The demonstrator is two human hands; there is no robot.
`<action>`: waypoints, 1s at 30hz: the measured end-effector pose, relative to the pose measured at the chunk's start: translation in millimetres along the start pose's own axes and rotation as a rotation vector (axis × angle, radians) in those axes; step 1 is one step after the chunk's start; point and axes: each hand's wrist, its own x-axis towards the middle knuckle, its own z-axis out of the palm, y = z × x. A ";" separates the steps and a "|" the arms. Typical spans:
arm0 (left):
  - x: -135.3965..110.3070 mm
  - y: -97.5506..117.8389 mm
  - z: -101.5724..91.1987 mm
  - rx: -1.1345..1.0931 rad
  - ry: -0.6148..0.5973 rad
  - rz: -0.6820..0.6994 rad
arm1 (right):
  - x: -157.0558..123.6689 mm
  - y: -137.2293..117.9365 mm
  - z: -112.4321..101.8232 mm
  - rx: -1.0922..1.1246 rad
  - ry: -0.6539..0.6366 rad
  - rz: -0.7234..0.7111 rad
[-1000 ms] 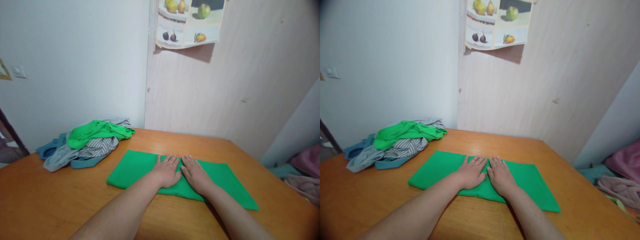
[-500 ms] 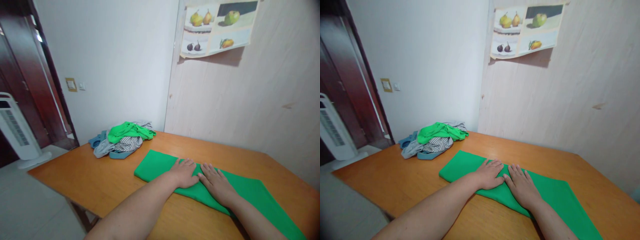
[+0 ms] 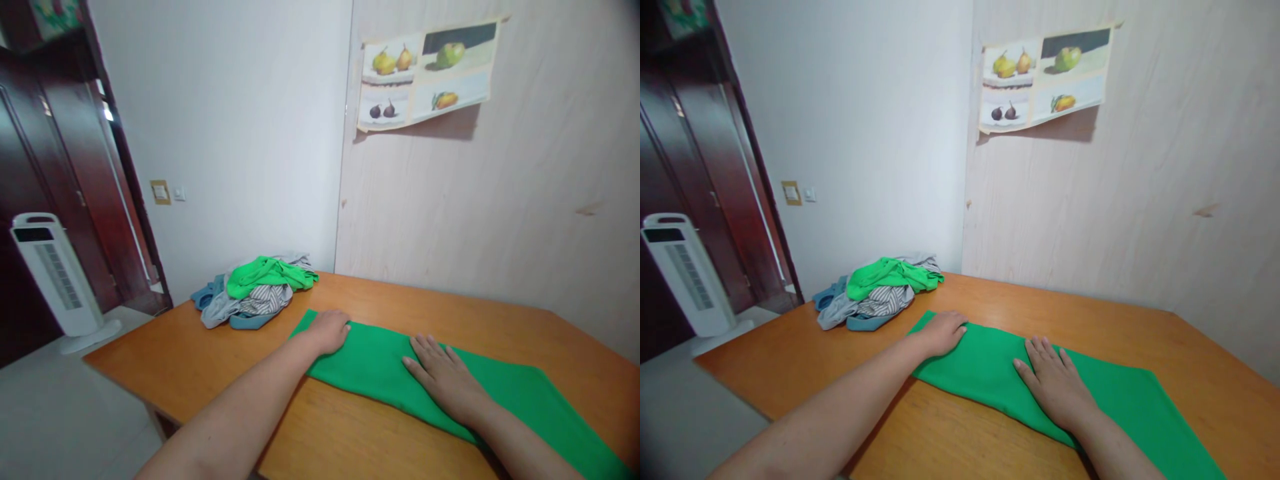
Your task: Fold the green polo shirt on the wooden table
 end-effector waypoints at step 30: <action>38.5 -27.1 -28.1 0.068 -0.249 -0.115 | -1.6 -4.5 -2.4 0.042 0.012 0.015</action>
